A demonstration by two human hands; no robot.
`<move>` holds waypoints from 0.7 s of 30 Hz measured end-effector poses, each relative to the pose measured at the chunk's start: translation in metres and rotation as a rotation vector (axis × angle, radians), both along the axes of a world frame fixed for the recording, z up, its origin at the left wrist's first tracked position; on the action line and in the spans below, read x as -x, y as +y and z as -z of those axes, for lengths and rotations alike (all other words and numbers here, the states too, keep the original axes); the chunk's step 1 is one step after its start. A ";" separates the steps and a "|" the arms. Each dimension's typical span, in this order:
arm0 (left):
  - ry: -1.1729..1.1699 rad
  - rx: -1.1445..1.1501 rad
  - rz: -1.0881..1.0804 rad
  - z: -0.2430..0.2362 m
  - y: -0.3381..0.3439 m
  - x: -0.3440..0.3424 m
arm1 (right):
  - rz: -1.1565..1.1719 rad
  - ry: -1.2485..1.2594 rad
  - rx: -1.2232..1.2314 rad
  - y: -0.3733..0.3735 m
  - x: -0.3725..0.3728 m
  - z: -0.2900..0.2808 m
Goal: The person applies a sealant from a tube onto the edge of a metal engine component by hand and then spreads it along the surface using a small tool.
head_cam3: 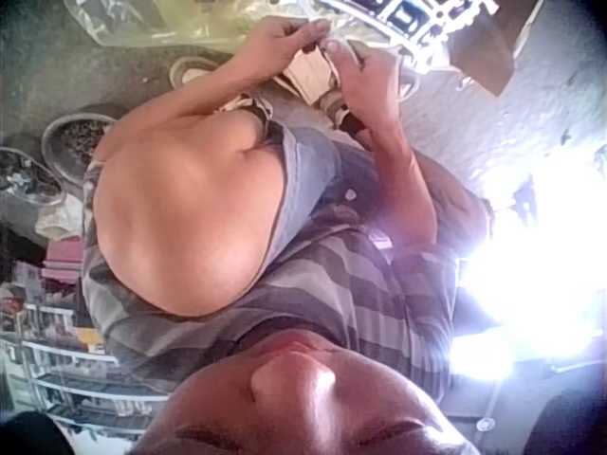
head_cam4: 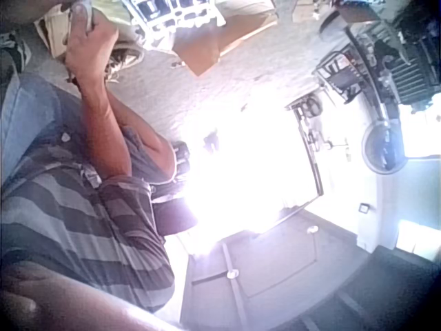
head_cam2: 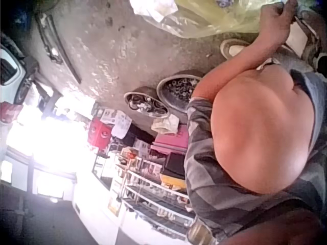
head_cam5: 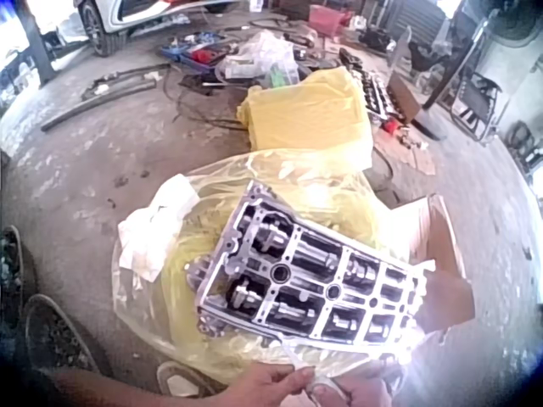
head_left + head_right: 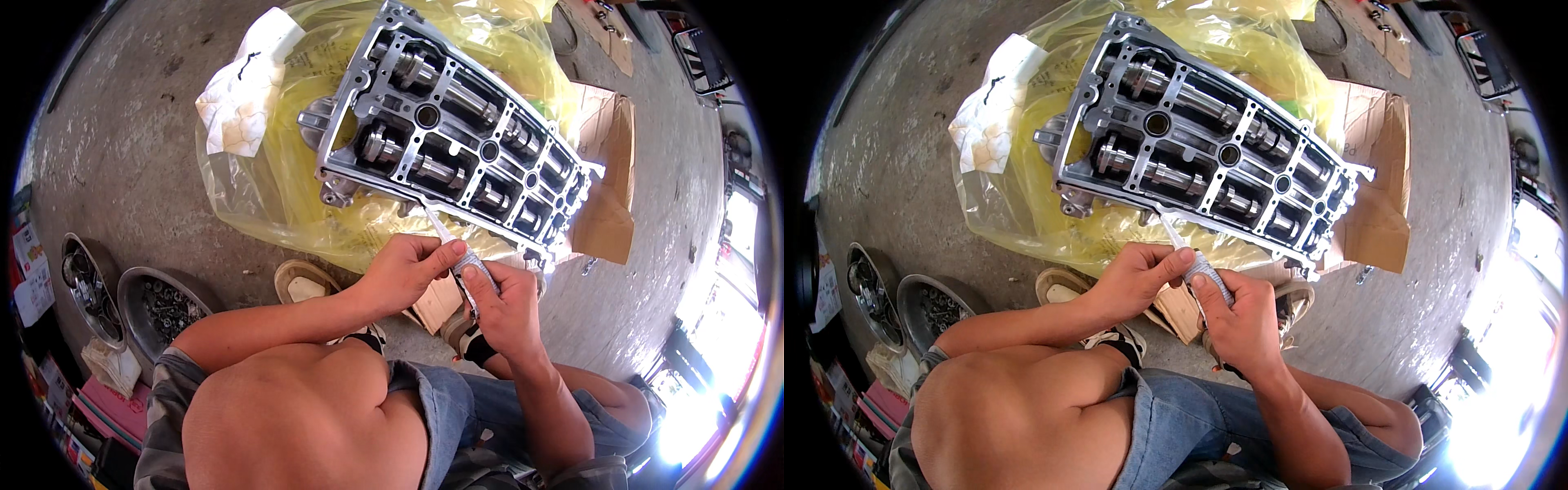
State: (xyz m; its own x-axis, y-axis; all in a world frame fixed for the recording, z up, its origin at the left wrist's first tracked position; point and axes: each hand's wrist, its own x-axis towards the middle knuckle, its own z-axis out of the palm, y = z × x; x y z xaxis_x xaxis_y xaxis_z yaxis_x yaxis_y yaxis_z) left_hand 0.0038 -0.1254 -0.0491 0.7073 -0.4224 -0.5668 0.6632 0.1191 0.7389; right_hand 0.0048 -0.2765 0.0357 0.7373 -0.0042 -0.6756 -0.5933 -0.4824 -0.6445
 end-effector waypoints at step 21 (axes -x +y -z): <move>0.003 -0.010 0.048 -0.001 -0.006 -0.002 | -0.010 -0.016 0.022 -0.008 0.004 0.000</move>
State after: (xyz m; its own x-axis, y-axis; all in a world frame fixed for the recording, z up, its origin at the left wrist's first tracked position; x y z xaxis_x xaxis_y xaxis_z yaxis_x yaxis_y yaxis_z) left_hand 0.0057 -0.1311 -0.0481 0.6849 -0.4500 -0.5731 0.6700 0.0798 0.7380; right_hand 0.0012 -0.2847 0.0352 0.7483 -0.0115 -0.6632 -0.5779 -0.5021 -0.6434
